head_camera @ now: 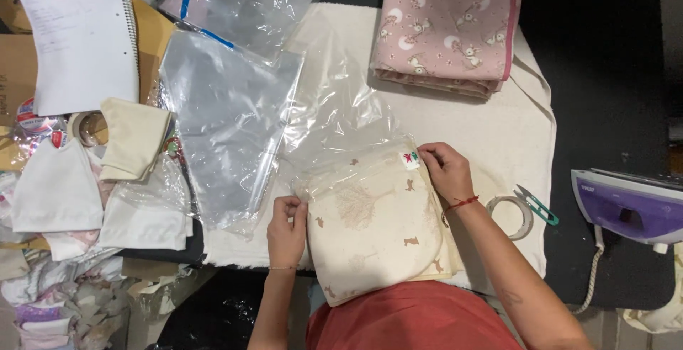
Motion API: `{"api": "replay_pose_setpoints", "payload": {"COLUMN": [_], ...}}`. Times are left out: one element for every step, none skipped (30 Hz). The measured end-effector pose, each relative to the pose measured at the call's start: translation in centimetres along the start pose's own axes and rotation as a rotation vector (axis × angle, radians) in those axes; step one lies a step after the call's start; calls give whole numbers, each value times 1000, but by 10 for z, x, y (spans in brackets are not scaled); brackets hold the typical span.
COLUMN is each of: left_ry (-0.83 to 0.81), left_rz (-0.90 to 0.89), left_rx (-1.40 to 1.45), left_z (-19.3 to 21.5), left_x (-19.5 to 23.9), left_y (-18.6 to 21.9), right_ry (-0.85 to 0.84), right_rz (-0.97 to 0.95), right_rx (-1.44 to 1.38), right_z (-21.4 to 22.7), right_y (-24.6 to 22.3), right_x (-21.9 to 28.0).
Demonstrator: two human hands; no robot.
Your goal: Packaging folded fabric items into plastic bags and sealing them with tape
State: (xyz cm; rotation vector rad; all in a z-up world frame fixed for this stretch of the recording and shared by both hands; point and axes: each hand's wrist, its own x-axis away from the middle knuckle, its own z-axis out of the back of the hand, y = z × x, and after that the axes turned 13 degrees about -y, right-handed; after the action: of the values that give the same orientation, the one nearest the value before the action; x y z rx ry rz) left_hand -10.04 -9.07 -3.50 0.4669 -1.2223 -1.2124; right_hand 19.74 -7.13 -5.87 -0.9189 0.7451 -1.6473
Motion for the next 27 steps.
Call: {"api": "replay_pose_setpoints", "payload": {"left_ry": [2, 15, 27, 22, 67, 109, 101, 129, 157, 156, 170, 182, 179, 136, 92, 91, 69, 46, 44, 22, 0, -4, -17, -24, -24, -6, 13], "left_rz": [-3, 12, 26, 32, 4, -28, -25, -27, -28, -27, -49, -70, -68, -23, 22, 25, 70, 115, 117, 134, 152, 151, 159, 169, 169, 144, 118], "left_rx": [-2, -47, -92, -92, -235, -376, -376, -439, -502, -502, -521, -540, -540, -461, -381, -382, -229, -76, -76, -29, 19, 20, 63, 105, 105, 354, 604], "left_z": [-1, -2, -3, -4, -5, -8, -10, -10, -11, -10, -10, -11, -11, -9, -7, -7, -6, -6, -6, -5, -5, -6, -7, -7, -11, -15, -18], "left_x": [2, 4, 6, 5, 3, 1, 3, 2, 1, 0, -2, -3, -2, -2, -2, -3, -4, -4, -3, -2, -1, 0, 0, 1, -3, -6, -9], "left_y": [2, 5, 7, -1, -10, -18, -17, -16, -14, -14, -14, -15, -13, -11, -9, -12, -14, -17, -16, -16, -15, -14, -14, -14, -27, -41, -55], "right_ry": [2, 2, 3, 0, -20, -37, -37, -37, -38, -38, -11, 16, 15, 26, 37, 36, 21, 7, 7, -28, -63, -60, -116, -177, -177, -217, -257], "right_rz": [3, 66, 128, 120, 182, 244, 236, 256, 277, 276, 281, 284, 281, 274, 267, 265, 251, 236, 233, 180, 126, 123, 30, -60, -59, -141, -223], "right_rx": [-2, 26, 54, 54, 81, 109, 111, 123, 135, 135, 141, 148, 148, 144, 141, 140, 140, 141, 142, 111, 80, 82, -130, -345, -345, -385, -424], "right_z": [0, 0, 0, 2, 3, 6, 6, 6, 6, 3, 1, -1, 0, -1, -2, -2, -2, -1, 0, 1, 2, 3, 4, 3, 4, 5, 5], "right_y": [0, -1, -1, -3, -5, -6, -2, 0, 2, 4, 6, 8, 8, 7, 6, 6, 7, 8, 8, 8, 8, 7, 5, 2, -4, -11, -18], "right_x": [2, 3, 4, 4, 3, 3, 5, 2, -1, -2, -4, -5, -3, -4, -5, -4, -4, -4, -2, -1, 0, 0, 1, 1, 3, 5, 8]}}
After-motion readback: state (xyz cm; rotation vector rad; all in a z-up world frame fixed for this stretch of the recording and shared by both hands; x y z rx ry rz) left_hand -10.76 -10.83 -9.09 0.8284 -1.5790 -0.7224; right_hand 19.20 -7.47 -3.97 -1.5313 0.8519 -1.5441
